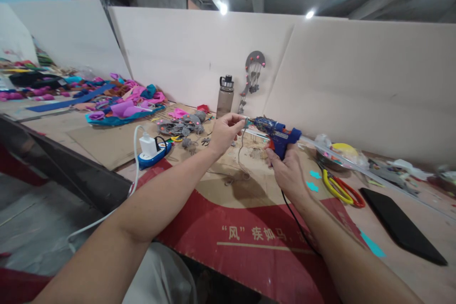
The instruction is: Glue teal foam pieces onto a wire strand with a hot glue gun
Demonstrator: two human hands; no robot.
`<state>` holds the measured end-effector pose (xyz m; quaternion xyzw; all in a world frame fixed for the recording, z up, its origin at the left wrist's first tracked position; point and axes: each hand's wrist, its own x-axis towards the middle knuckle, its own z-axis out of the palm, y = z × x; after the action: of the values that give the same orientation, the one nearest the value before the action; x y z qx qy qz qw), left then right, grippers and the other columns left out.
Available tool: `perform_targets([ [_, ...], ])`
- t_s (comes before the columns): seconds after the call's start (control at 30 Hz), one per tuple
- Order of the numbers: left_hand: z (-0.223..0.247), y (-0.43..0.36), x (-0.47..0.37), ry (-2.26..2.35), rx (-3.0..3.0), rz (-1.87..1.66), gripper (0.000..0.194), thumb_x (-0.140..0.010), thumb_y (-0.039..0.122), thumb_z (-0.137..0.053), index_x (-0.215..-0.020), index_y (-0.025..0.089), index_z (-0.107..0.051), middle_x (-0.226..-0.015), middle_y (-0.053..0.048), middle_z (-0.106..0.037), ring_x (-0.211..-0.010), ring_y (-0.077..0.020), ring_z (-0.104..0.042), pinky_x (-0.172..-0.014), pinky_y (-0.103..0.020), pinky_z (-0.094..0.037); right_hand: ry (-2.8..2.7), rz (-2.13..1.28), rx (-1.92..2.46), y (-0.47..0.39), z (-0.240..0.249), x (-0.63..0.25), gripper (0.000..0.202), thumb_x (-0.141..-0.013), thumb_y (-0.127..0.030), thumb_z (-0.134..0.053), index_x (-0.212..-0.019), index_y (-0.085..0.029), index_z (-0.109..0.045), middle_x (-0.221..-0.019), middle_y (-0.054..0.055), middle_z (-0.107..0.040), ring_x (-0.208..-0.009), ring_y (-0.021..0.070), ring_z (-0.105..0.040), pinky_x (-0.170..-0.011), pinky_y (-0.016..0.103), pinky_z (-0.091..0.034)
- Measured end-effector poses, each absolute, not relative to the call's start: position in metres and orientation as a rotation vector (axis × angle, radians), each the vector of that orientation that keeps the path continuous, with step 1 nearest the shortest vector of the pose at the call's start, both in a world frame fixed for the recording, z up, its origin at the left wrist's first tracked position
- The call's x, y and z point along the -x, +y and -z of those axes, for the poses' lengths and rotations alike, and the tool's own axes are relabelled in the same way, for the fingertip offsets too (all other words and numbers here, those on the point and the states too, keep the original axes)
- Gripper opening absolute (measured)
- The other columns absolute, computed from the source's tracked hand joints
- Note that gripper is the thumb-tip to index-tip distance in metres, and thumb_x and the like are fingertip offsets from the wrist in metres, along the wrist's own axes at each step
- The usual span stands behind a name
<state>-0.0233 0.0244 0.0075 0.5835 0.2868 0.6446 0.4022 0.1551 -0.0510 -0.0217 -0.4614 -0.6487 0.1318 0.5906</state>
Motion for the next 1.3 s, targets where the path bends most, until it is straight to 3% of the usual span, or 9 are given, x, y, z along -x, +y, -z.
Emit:
perform_targets([
  [0.23,-0.008,0.025,0.024,0.698,-1.398,-1.629,0.022,-0.071,0.034,-0.071,-0.083,0.016,-0.065,-0.067,0.002,-0.061,-0.05,-0.0052,-0.05,-0.04,-0.017,-0.035,-1.485,-0.314,1.109,-0.052,0.02,-0.154,0.031,-0.082,-0.042,-0.061,-0.106,-0.023,-0.053,-0.075,0.001,-0.06,-0.063,0.02,-0.053,-0.058,0.035,-0.044],
  [0.43,-0.008,0.027,0.025,0.715,-1.381,-1.607,0.021,-0.073,0.034,-0.068,-0.085,0.016,-0.066,-0.066,0.001,-0.06,-0.052,-0.0061,-0.051,-0.042,-0.017,-0.033,-1.418,-0.468,1.122,-0.053,0.013,-0.153,0.02,-0.082,-0.039,-0.061,-0.09,-0.026,-0.049,-0.061,-0.003,-0.054,-0.05,0.0157,-0.049,-0.049,0.032,-0.043],
  [0.6,-0.008,0.029,0.026,0.782,-1.516,-1.698,0.017,-0.075,0.031,-0.068,-0.083,0.016,-0.069,-0.066,0.001,-0.06,-0.053,-0.0054,-0.045,-0.048,-0.018,-0.034,-1.211,-0.677,1.194,-0.035,0.022,-0.169,0.019,-0.07,-0.03,-0.066,-0.082,-0.027,-0.051,-0.069,-0.002,-0.062,-0.044,0.0141,-0.048,-0.042,0.03,-0.041],
  [0.7,-0.006,0.027,0.025,0.833,-1.672,-1.718,0.017,-0.077,0.031,-0.066,-0.083,0.015,-0.07,-0.07,-0.001,-0.062,-0.058,-0.0067,-0.047,-0.052,-0.018,-0.036,-1.243,-0.788,1.345,-0.021,0.035,-0.183,0.019,-0.065,-0.027,-0.069,-0.068,-0.027,-0.05,-0.052,-0.002,-0.054,-0.042,0.0164,-0.047,-0.039,0.031,-0.04],
  [0.83,-0.005,0.023,0.022,0.799,-1.735,-1.692,0.021,-0.078,0.029,-0.066,-0.094,0.015,-0.069,-0.077,-0.002,-0.065,-0.061,-0.0072,-0.051,-0.057,-0.019,-0.041,-1.415,-0.643,1.719,-0.012,0.047,-0.199,0.027,-0.063,-0.024,-0.07,-0.057,-0.027,-0.044,-0.046,0.001,-0.052,-0.045,0.0213,-0.05,-0.045,0.036,-0.041],
  [0.93,-0.005,0.02,0.02,0.801,-1.734,-1.659,0.02,-0.078,0.028,-0.065,-0.094,0.015,-0.068,-0.074,-0.001,-0.065,-0.06,-0.0072,-0.053,-0.056,-0.018,-0.044,-1.497,-0.359,1.803,-0.015,0.045,-0.206,0.038,-0.062,-0.03,-0.074,-0.053,-0.028,-0.037,-0.048,0.002,-0.047,-0.057,0.0245,-0.054,-0.057,0.039,-0.042],
  [1.07,-0.004,0.016,0.016,0.795,-1.741,-1.594,0.015,-0.078,0.026,-0.062,-0.086,0.014,-0.067,-0.067,0.0,-0.062,-0.056,-0.0077,-0.055,-0.053,-0.018,-0.046,-1.638,0.078,1.609,-0.027,0.03,-0.196,0.026,-0.072,-0.039,-0.066,-0.063,-0.025,-0.045,-0.065,0.005,-0.054,-0.071,0.0238,-0.054,-0.07,0.039,-0.043],
  [1.17,0.0,0.013,0.011,0.754,-1.728,-1.528,0.014,-0.077,0.024,-0.061,-0.087,0.015,-0.066,-0.068,-0.001,-0.064,-0.058,-0.0092,-0.06,-0.052,-0.019,-0.048,-1.634,-0.116,1.355,-0.038,0.02,-0.173,0.019,-0.082,-0.041,-0.055,-0.085,-0.022,-0.053,-0.08,0.005,-0.06,-0.073,0.0206,-0.056,-0.072,0.038,-0.045],
  [1.3,0.003,0.004,0.004,0.781,-1.9,-1.504,0.009,-0.076,0.018,-0.061,-0.083,0.016,-0.067,-0.068,0.0,-0.065,-0.059,-0.009,-0.059,-0.057,-0.02,-0.048,-1.431,-0.572,1.096,-0.046,0.021,-0.147,0.032,-0.079,-0.042,-0.064,-0.098,-0.023,-0.047,-0.092,0.004,-0.064,-0.084,0.0182,-0.062,-0.079,0.036,-0.05],
])
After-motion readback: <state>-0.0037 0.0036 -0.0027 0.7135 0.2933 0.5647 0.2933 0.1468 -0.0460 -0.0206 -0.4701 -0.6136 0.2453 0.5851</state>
